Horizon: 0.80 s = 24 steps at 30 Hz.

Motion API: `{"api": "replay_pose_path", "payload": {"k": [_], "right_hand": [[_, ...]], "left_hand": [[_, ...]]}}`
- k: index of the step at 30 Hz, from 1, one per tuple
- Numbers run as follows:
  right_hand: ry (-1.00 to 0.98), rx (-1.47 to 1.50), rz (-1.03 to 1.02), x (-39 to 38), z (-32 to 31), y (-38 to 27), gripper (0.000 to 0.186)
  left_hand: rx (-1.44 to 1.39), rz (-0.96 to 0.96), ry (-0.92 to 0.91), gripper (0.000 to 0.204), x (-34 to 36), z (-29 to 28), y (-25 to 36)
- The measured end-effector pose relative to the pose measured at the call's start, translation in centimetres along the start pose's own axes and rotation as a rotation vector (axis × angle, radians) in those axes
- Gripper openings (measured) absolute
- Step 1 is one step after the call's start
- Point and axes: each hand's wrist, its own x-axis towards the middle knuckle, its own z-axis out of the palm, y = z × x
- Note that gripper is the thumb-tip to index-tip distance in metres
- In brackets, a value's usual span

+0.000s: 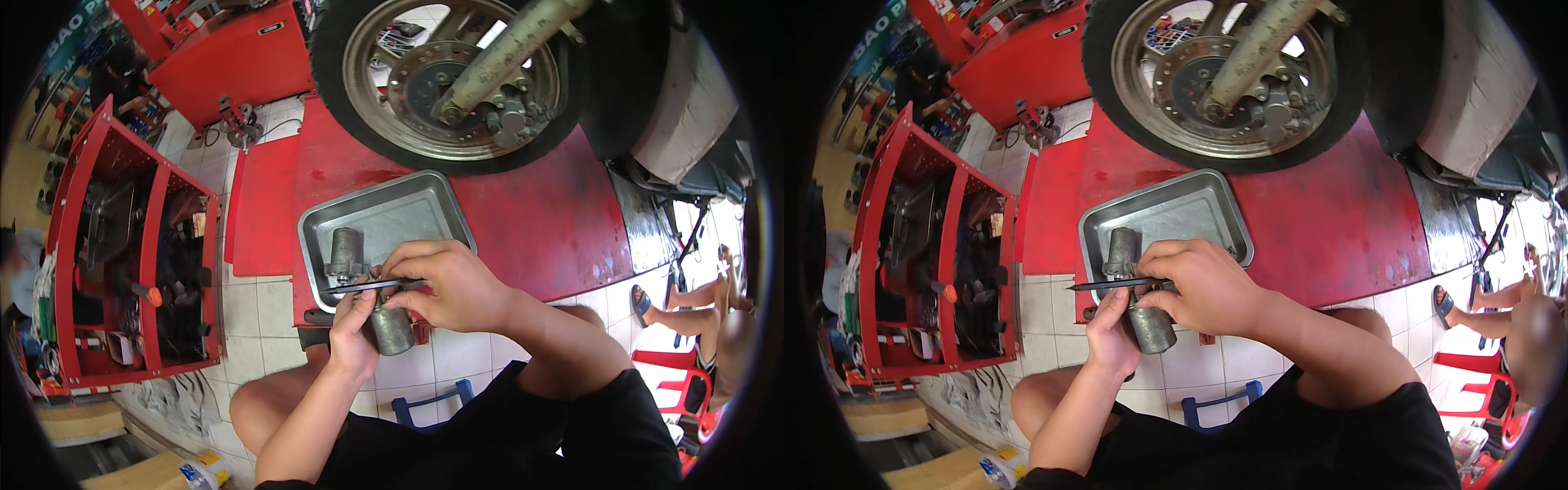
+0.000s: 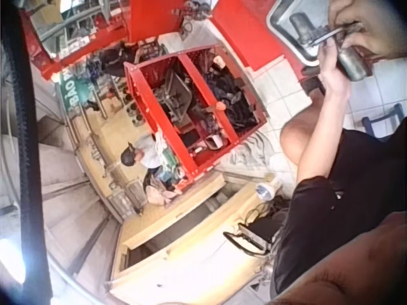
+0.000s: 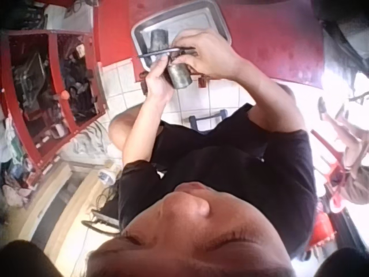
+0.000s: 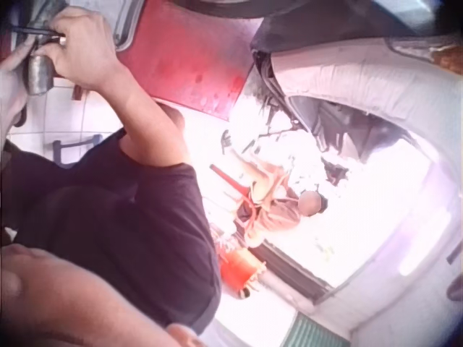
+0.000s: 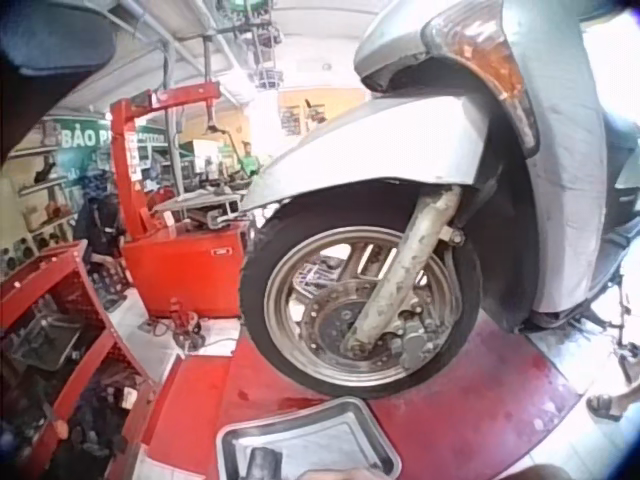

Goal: The person is sitting on the floor in a workshop, using a screwdriver to disassemble and clean a cylindrical scooter part. They remove small components, place them in a metal tray, and repeatedly probe the interior of the part with the tool.

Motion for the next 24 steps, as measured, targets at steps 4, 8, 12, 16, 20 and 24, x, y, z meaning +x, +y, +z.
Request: {"api": "replay_pose_path", "payload": {"k": [4, 8, 12, 16, 20, 24], "right_hand": [[-0.014, 0.003, -0.005, 0.0, 0.4, -0.3, 0.028], [0.043, 0.099, 0.015, -0.1, 1.1, -0.4, 0.025], [0.077, 0.046, -0.002, -0.7, 1.0, -0.3, 0.023], [0.146, -0.017, -0.015, -0.9, 2.0, -0.2, 0.029], [0.153, 0.024, -0.016, -0.4, 2.6, -0.4, 0.028], [0.138, 0.083, 0.023, -1.2, 2.7, -0.1, 0.029]], "left_hand": [[-0.036, -0.008, 0.027, 0.058, -0.1, -0.9, -0.8], [0.031, -0.039, 0.006, 0.046, -0.2, -1.1, -0.7], [-0.059, -0.069, -0.045, 0.044, -0.4, -0.5, -0.2], [-0.034, -0.052, 0.009, 0.047, -1.2, -0.2, 0.5], [-0.056, -0.055, 0.073, 0.055, -1.6, -1.0, 0.1], [0.054, -0.067, 0.034, 0.066, -1.1, -1.5, -0.4]]}}
